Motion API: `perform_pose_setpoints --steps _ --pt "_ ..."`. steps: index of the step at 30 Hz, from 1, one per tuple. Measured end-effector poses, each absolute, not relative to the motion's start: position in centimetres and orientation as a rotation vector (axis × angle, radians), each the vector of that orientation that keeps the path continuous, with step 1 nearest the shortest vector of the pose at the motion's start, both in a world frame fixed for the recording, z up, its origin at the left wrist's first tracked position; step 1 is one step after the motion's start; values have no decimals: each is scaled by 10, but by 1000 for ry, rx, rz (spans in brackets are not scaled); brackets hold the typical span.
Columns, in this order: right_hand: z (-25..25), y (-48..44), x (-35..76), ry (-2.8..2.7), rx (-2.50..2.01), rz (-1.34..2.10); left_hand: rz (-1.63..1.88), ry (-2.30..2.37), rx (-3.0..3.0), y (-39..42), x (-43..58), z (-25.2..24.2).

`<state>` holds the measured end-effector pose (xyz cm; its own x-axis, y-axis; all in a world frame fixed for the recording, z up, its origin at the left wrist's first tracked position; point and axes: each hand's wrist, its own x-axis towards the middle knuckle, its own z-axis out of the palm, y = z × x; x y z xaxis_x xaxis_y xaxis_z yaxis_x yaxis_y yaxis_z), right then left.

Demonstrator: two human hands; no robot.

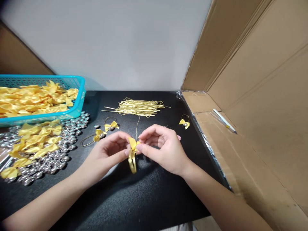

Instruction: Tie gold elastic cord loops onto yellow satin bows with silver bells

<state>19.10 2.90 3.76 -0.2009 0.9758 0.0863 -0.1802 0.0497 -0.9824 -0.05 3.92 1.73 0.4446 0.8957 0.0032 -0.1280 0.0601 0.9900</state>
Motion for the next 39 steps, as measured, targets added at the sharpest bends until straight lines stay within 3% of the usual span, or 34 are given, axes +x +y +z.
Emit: perform_pose_setpoints --steps 19,22,28,39 --pt "28 25 184 -1261 -1040 1378 939 983 1395 33 2 13" --pt "22 23 191 -1378 -874 1188 941 1049 1192 32 4 9" --pt "13 21 186 -1735 -919 445 958 985 792 28 8 10" --pt "8 16 173 -1760 -891 438 1024 931 906 21 10 13"
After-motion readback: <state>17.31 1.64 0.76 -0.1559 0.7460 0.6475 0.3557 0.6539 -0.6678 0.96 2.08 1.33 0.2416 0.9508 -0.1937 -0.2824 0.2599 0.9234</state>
